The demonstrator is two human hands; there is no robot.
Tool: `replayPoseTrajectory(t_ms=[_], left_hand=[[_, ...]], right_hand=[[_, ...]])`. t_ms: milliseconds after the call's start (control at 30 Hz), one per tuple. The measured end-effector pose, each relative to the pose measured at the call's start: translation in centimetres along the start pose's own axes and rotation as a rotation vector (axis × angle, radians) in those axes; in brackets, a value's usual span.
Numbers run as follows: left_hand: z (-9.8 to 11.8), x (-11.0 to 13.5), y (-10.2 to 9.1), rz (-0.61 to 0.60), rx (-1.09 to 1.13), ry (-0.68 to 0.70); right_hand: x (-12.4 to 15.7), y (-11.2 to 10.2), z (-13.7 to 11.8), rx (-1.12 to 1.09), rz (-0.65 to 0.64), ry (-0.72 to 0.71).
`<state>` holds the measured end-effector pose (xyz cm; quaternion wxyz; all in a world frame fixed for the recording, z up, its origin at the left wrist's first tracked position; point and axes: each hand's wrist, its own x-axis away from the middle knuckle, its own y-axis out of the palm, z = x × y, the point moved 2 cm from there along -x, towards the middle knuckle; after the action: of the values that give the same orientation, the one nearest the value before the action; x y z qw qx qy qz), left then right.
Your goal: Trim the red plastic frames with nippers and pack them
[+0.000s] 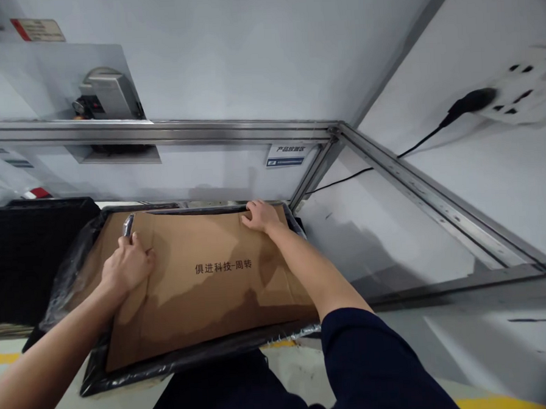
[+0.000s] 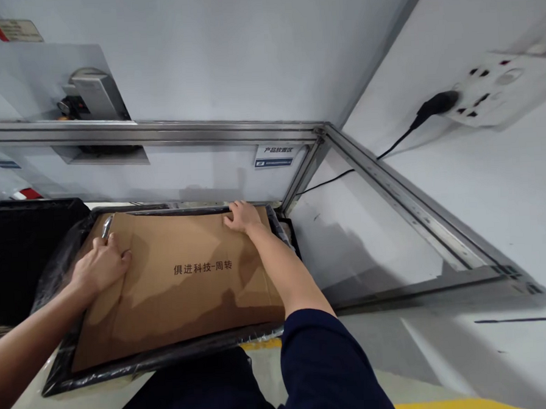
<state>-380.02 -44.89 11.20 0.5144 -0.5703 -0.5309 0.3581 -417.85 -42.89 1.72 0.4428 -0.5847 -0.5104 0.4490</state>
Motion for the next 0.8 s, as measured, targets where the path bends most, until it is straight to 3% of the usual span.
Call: replayPoseTrajectory(t_ms=[100, 200, 300, 333, 433, 500, 633, 800], left_hand=[[0.9, 0.1, 0.2, -0.043, -0.091, 0.076], [2.7, 0.3, -0.1, 0.007, -0.129, 0.124], [4.8, 0.1, -0.1, 0.056, -0.127, 0.235], [5.2, -0.1, 0.1, -0.004, -0.122, 0.271], [5.0, -1.2, 1.4, -0.335, -0.154, 0.318], [4.0, -2.2, 2.2, -0.467, -0.211, 0.313], [2.8, -3.9, 4.0, -0.526, -0.284, 0.305], [3.2, -4.4, 7.8, -0.520, -0.277, 0.370]], right_hand=[[1.2, 0.2, 0.0, -0.001, -0.052, 0.004], [3.7, 0.4, 0.0, -0.008, -0.141, 0.038], [7.4, 0.6, 0.3, -0.022, -0.332, 0.086], [8.6, 0.7, 0.4, -0.031, -0.445, 0.098], [11.4, 0.7, 0.4, -0.047, -0.750, 0.117], [11.9, 0.8, 0.1, -0.020, -0.811, 0.126], [11.1, 2.2, -0.3, 0.083, -0.851, 0.155], [10.4, 4.5, -0.5, 0.116, -0.918, 0.190]])
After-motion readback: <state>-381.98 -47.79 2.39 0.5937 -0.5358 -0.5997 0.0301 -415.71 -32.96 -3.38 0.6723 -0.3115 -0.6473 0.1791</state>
